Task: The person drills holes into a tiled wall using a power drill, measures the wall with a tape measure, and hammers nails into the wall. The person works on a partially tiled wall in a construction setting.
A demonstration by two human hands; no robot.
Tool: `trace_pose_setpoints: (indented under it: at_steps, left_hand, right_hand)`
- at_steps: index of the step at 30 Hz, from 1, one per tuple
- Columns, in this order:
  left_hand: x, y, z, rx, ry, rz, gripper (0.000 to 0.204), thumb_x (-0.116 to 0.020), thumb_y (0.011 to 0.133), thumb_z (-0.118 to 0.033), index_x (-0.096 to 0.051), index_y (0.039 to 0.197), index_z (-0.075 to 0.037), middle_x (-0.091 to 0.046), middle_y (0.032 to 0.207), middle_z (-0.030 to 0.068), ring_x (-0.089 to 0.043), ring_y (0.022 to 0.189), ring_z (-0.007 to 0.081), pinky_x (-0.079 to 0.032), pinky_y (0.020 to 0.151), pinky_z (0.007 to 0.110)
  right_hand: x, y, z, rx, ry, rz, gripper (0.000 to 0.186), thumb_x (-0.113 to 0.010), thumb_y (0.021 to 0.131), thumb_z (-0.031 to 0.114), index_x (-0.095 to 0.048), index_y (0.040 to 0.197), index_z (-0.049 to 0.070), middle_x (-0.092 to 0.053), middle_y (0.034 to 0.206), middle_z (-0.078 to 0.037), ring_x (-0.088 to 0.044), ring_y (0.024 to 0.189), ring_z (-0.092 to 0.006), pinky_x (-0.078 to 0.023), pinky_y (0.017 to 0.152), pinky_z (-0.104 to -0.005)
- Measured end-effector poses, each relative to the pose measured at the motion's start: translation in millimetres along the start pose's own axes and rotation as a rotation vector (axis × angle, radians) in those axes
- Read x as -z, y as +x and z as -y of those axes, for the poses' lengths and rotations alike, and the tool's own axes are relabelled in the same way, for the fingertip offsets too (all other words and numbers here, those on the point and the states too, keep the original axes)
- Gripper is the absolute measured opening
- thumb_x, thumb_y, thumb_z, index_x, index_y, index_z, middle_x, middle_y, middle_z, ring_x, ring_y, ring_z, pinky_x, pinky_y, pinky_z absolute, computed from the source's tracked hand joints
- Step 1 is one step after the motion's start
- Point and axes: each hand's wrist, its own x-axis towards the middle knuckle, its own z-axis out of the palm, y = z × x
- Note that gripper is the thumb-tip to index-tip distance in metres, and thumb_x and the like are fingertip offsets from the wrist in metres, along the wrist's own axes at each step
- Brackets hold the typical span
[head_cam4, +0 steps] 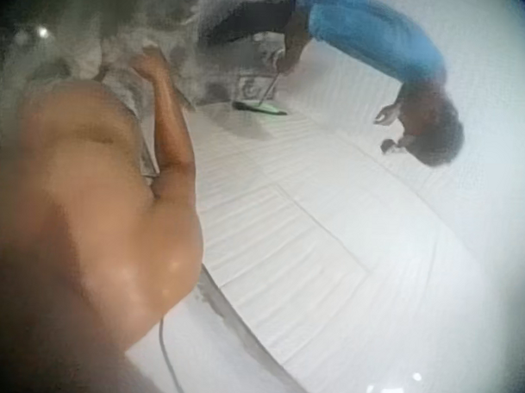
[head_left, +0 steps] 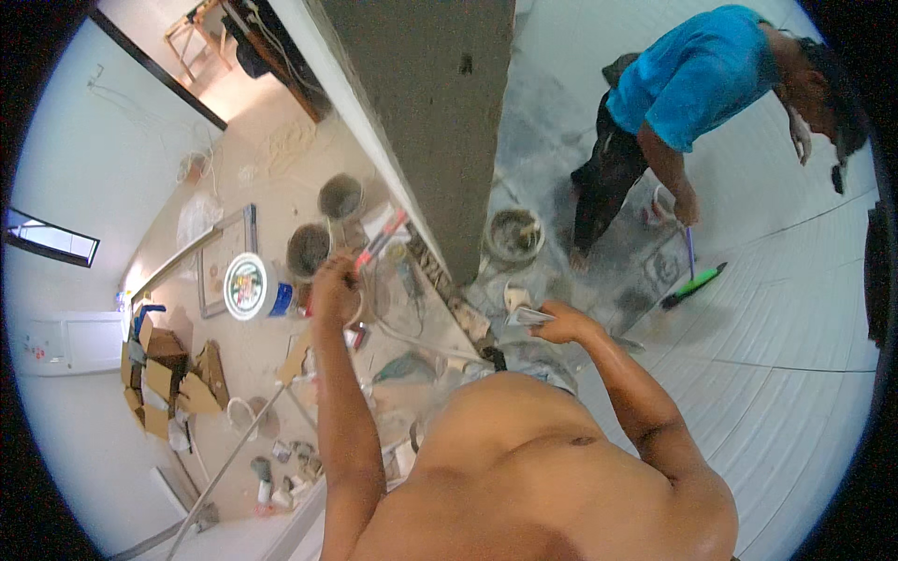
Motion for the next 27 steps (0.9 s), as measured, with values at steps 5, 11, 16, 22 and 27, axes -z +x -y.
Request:
trace_pose_setpoints:
  at_steps: [5, 11, 16, 22, 27]
  left_hand:
    - [-25, -47, 147, 0.153, 0.234, 0.421, 0.010, -0.063, 0.090, -0.012, -0.065, 0.098, -0.006, -0.066, 0.099, 0.0066, -0.065, 0.085, 0.0249, -0.053, 0.069, 0.037]
    - [-83, -79, 144, 0.394, -0.312, 0.308, 0.027, -0.068, 0.087, -0.002, -0.057, 0.112, 0.001, -0.062, 0.101, 0.0095, -0.066, 0.090, 0.0260, -0.057, 0.084, 0.035]
    - [-124, -71, 57, 0.412, -0.513, 0.223, 0.024, -0.061, 0.093, 0.000, -0.058, 0.117, 0.003, -0.063, 0.104, 0.0104, -0.068, 0.097, 0.0281, -0.060, 0.084, 0.033]
    - [-165, -86, -53, -0.025, -0.266, 0.225, 0.038, -0.064, 0.094, -0.009, -0.054, 0.128, 0.005, -0.063, 0.099, 0.0088, -0.070, 0.086, 0.0190, -0.058, 0.071, 0.028]
    - [-194, -92, -82, 0.078, -0.405, 0.149, 0.034, -0.069, 0.091, -0.010, -0.058, 0.120, 0.004, -0.065, 0.101, 0.0103, -0.070, 0.086, 0.0222, -0.060, 0.072, 0.031]
  right_hand:
    - [-93, -11, -88, -0.167, -0.054, -0.011, 0.042, -0.070, 0.082, 0.036, -0.069, 0.104, 0.000, -0.070, 0.095, -0.023, -0.068, 0.091, -0.0393, -0.051, 0.081, -0.0466]
    - [-78, 3, -101, -0.049, -0.061, -0.015, 0.042, -0.069, 0.082, 0.036, -0.070, 0.102, 0.000, -0.069, 0.098, -0.025, -0.066, 0.094, -0.0415, -0.051, 0.083, -0.0474]
    - [-35, 27, -72, 0.029, -0.068, 0.066, 0.043, -0.067, 0.084, 0.033, -0.065, 0.115, 0.004, -0.065, 0.114, -0.024, -0.062, 0.108, -0.0406, -0.049, 0.092, -0.0469]
    - [24, 43, -54, 0.234, -0.121, 0.098, 0.043, -0.069, 0.083, 0.039, -0.070, 0.100, 0.000, -0.069, 0.092, -0.026, -0.068, 0.085, -0.0394, -0.050, 0.074, -0.0459]
    - [69, 48, -51, 0.255, -0.111, 0.218, 0.039, -0.069, 0.086, 0.036, -0.070, 0.103, 0.002, -0.070, 0.097, -0.022, -0.069, 0.087, -0.0359, -0.051, 0.076, -0.0440]
